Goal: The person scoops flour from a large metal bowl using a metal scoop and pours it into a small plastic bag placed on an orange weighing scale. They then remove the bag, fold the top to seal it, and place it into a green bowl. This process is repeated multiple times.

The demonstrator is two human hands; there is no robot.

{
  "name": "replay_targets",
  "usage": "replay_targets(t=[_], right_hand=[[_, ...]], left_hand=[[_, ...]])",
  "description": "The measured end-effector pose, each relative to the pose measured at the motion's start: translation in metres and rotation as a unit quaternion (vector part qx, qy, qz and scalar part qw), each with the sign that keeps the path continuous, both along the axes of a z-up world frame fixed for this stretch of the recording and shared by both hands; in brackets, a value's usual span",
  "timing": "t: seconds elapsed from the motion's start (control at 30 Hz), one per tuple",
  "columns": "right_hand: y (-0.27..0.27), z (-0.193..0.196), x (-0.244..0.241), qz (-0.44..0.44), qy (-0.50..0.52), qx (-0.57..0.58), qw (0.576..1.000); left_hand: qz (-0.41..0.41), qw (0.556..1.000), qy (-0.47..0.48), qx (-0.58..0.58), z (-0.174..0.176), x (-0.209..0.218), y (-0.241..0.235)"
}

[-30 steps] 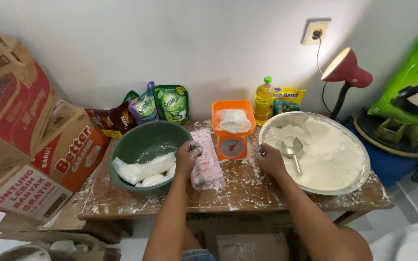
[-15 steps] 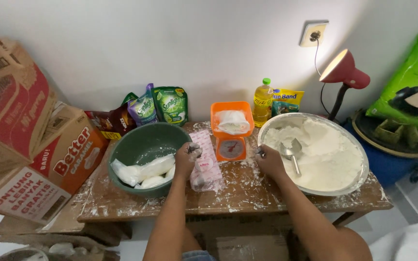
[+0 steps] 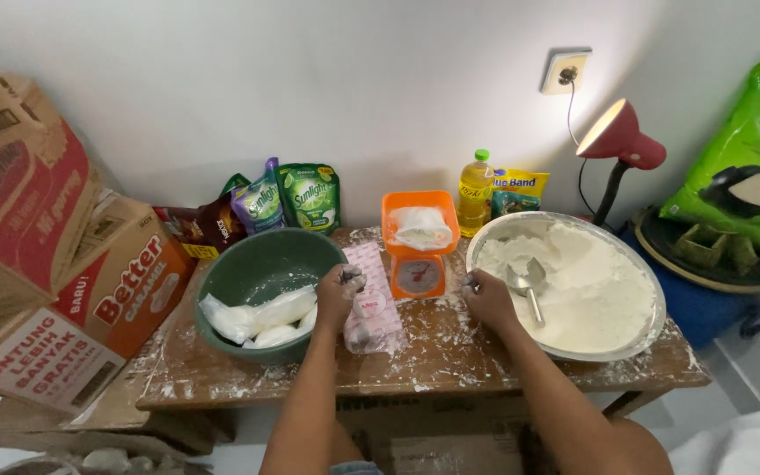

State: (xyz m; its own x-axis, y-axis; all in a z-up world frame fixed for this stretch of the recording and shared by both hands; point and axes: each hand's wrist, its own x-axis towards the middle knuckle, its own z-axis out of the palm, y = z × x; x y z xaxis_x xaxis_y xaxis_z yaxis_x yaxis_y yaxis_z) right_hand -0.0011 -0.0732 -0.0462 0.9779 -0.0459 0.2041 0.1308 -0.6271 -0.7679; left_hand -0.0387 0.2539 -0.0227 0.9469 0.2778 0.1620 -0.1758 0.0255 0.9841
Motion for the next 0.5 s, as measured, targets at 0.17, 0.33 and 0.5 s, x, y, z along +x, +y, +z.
replay_targets(t=[0.17,0.33,0.5], right_hand=[[-0.0022,-0.0068,0.0032,0.005,-0.012,0.015,1.0],[-0.002,-0.0088,0.005,0.002,-0.011,0.005,1.0],[-0.0024,-0.0054,0.0017,0.001,-0.008,0.003,1.0]], left_hand=[[-0.005,1.0,-0.005,0.008,-0.0008,0.0002,0.0006],[-0.005,1.0,-0.006,0.012,0.0005,-0.0004,0.0005],[-0.007,1.0,0.003,0.011,0.0037,-0.0037,-0.0003]])
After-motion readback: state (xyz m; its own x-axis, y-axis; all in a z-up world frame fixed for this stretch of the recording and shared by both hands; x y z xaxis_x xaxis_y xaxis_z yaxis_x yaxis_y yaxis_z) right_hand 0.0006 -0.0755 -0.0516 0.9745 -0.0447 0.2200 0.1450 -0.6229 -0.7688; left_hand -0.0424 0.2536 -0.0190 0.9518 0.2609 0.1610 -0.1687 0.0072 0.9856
